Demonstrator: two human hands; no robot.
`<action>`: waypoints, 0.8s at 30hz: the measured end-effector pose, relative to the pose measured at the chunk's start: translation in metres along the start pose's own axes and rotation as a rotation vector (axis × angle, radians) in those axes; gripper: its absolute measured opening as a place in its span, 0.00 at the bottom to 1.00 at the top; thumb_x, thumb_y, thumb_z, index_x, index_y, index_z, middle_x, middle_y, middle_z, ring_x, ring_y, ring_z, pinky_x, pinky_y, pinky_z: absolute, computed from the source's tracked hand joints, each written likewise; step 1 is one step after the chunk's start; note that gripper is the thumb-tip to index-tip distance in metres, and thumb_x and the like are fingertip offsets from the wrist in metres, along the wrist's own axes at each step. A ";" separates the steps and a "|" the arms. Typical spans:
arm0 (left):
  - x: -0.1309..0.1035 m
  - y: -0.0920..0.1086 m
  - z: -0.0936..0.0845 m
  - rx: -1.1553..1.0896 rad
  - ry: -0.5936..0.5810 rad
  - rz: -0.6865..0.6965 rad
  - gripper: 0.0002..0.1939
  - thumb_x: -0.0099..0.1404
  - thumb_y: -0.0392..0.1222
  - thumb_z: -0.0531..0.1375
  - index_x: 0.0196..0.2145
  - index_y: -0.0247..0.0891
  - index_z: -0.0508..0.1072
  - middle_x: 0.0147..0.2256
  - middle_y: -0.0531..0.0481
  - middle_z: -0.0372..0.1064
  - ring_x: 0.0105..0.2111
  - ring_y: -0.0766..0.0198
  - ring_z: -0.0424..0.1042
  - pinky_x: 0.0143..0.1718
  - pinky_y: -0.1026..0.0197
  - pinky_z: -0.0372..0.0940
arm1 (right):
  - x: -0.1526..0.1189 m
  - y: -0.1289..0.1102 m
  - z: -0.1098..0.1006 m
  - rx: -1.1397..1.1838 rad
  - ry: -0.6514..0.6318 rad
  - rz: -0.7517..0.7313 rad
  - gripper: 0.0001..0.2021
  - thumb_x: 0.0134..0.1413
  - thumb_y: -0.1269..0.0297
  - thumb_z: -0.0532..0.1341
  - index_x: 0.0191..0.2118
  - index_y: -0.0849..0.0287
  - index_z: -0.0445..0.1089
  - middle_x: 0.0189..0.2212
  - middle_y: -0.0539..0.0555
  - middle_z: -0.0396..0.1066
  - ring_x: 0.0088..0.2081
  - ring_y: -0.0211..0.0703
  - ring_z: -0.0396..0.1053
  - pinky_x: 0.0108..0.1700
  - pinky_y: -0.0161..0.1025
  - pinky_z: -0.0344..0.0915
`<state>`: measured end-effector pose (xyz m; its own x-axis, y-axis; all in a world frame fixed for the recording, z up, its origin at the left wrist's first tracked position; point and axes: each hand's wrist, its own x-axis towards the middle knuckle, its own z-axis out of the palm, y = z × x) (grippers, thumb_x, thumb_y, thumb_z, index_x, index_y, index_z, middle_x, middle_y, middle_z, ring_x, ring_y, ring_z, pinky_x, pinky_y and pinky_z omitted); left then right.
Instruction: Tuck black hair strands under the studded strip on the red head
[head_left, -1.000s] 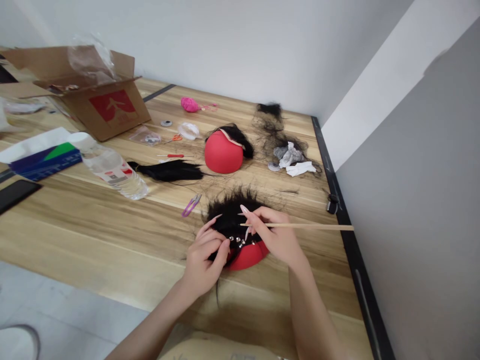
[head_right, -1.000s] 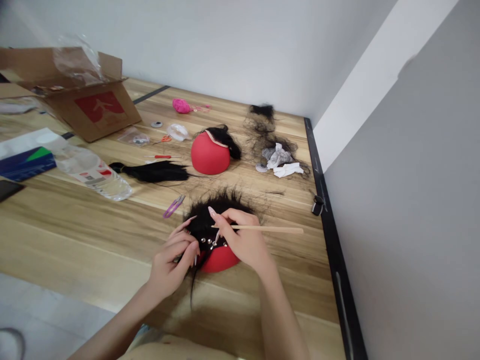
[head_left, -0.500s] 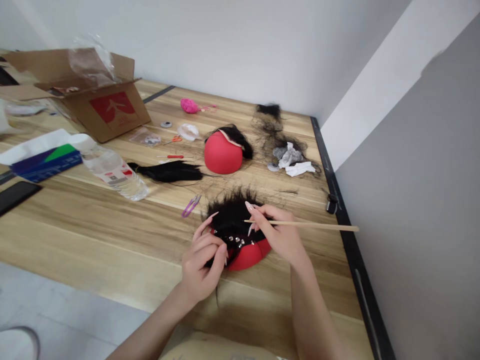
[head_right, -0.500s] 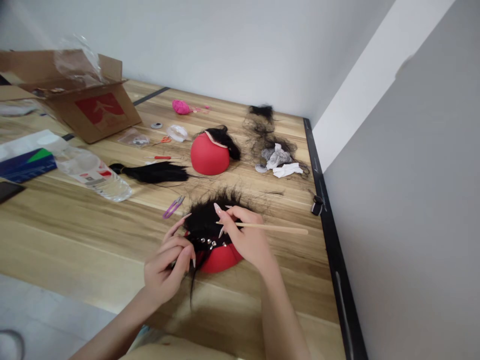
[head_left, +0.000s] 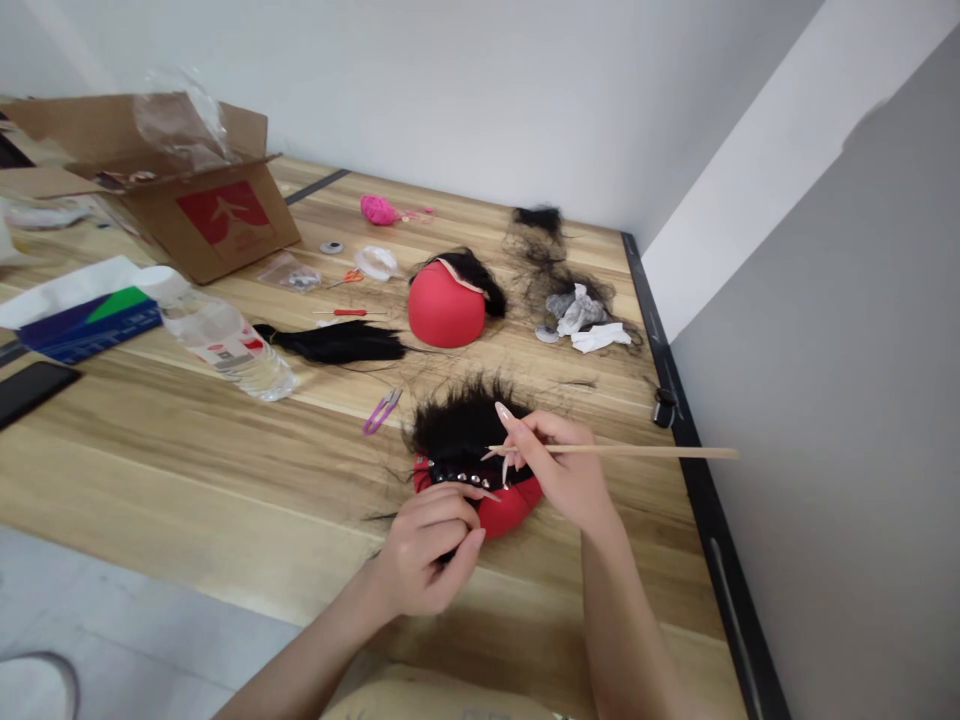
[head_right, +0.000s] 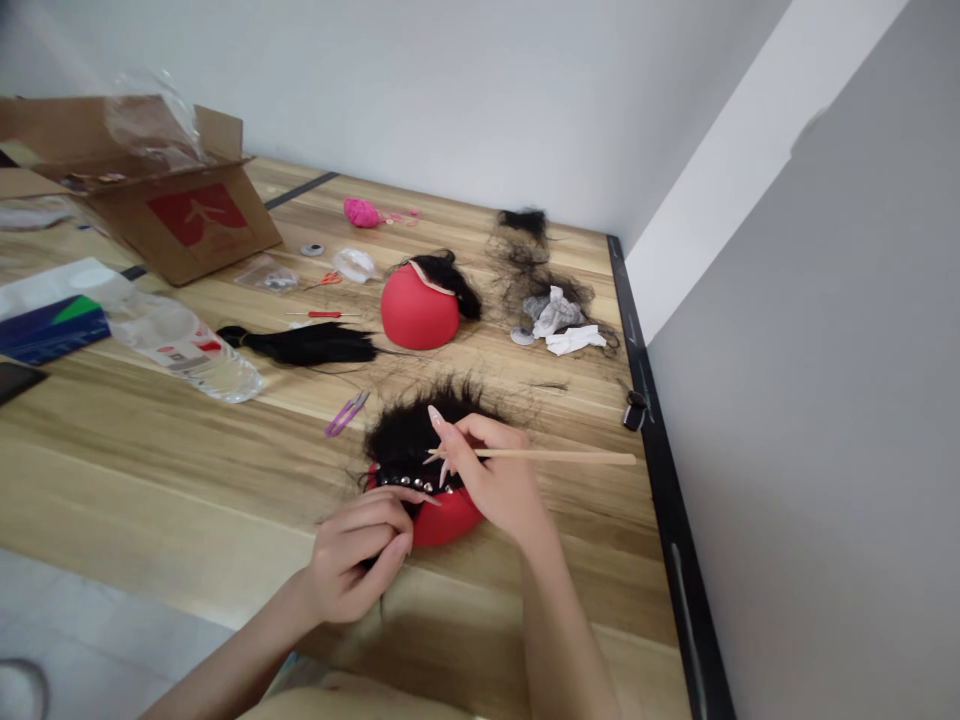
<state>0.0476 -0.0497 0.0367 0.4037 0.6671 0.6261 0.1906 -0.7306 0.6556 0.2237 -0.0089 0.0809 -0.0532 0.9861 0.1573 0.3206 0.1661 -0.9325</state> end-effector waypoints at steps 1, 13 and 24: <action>0.000 0.000 0.000 -0.003 0.000 -0.005 0.12 0.62 0.27 0.53 0.22 0.36 0.66 0.23 0.50 0.66 0.31 0.64 0.71 0.41 0.58 0.73 | 0.000 0.000 0.000 0.011 -0.005 0.016 0.18 0.58 0.53 0.59 0.22 0.59 0.69 0.17 0.49 0.70 0.21 0.37 0.70 0.25 0.32 0.63; 0.000 -0.007 0.003 -0.051 0.006 -0.002 0.11 0.61 0.25 0.54 0.23 0.35 0.65 0.23 0.50 0.66 0.30 0.66 0.69 0.40 0.58 0.71 | -0.001 0.004 0.007 0.012 -0.133 0.049 0.20 0.60 0.55 0.58 0.21 0.60 0.67 0.15 0.47 0.64 0.19 0.32 0.59 0.22 0.31 0.55; -0.002 -0.010 0.004 -0.048 -0.002 -0.006 0.11 0.61 0.26 0.54 0.23 0.35 0.66 0.23 0.50 0.65 0.30 0.66 0.68 0.40 0.58 0.71 | -0.001 0.002 0.009 0.039 -0.185 0.050 0.20 0.59 0.52 0.58 0.21 0.59 0.65 0.16 0.48 0.65 0.23 0.38 0.67 0.26 0.33 0.60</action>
<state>0.0488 -0.0447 0.0274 0.4048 0.6714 0.6208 0.1499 -0.7184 0.6793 0.2162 -0.0091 0.0757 -0.2122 0.9759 0.0515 0.2901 0.1132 -0.9503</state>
